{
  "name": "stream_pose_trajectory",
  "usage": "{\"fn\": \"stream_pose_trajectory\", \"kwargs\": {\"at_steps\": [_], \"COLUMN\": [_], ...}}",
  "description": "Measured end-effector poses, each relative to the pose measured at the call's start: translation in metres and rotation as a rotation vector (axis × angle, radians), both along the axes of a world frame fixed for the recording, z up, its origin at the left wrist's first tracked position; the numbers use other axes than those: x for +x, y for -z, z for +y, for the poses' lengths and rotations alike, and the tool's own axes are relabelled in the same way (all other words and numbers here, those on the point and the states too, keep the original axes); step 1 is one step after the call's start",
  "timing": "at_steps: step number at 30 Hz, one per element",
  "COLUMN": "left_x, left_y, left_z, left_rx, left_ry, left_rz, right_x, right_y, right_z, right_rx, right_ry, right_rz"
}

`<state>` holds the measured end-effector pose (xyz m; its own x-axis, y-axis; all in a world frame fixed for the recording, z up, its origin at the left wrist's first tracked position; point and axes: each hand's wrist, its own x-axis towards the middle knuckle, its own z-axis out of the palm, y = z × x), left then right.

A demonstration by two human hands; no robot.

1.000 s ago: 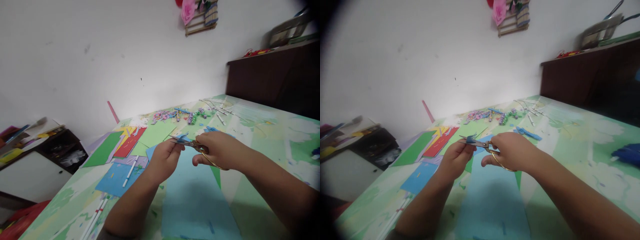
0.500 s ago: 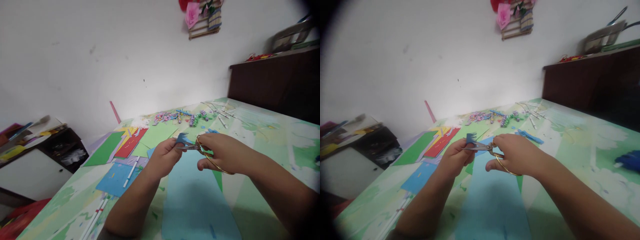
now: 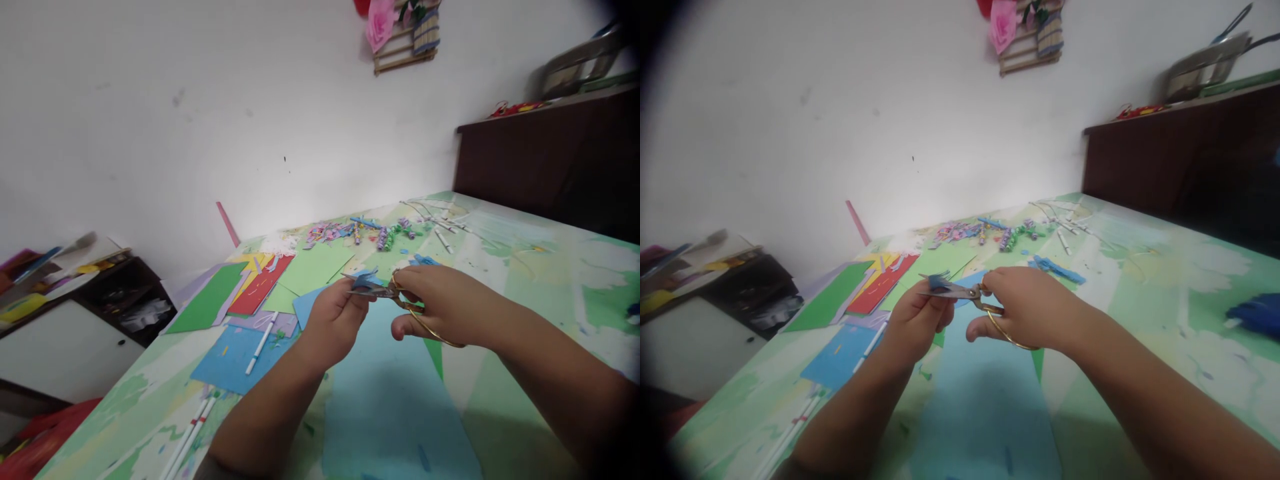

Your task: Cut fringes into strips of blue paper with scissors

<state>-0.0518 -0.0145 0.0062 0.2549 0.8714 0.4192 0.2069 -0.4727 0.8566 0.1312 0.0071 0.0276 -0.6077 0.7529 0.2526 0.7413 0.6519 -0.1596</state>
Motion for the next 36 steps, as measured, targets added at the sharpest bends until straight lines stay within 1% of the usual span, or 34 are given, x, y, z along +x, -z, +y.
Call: {"fn": "stream_pose_trajectory", "kwargs": {"at_steps": [5,8,10,15,19,23,26,36], "left_x": [0.0007,0.0,0.0002,0.0027,0.0022,-0.0004,-0.0014,-0.0054], "left_y": [-0.0054,-0.0059,-0.0049,-0.0028,-0.0039,-0.0064,-0.0074,-0.0106], "left_z": [-0.003,-0.0025,-0.002,-0.0024,-0.0033,-0.0041,-0.0036,-0.0016], "left_rx": [-0.114,-0.136,-0.132,-0.08,-0.012,0.012,-0.001,-0.135], "left_ry": [0.077,0.11,0.098,0.022,-0.049,-0.085,-0.096,-0.038], "left_rz": [-0.061,-0.09,-0.101,-0.114,-0.049,0.024,0.043,0.015], "right_x": [0.001,0.0012,0.0012,0.0015,0.002,0.002,0.0011,-0.0007], "right_y": [0.0008,0.0009,0.0009,0.0007,0.0015,0.0028,0.0033,0.0026], "right_z": [0.0009,0.002,0.0023,0.0012,0.0015,0.0028,0.0029,0.0011], "right_rx": [0.019,0.011,0.004,0.005,-0.008,-0.033,-0.027,0.037], "right_ry": [0.01,0.026,0.028,0.015,0.001,-0.025,-0.02,-0.003], "right_rz": [0.007,-0.004,-0.008,0.005,0.013,-0.01,-0.018,-0.038]}}
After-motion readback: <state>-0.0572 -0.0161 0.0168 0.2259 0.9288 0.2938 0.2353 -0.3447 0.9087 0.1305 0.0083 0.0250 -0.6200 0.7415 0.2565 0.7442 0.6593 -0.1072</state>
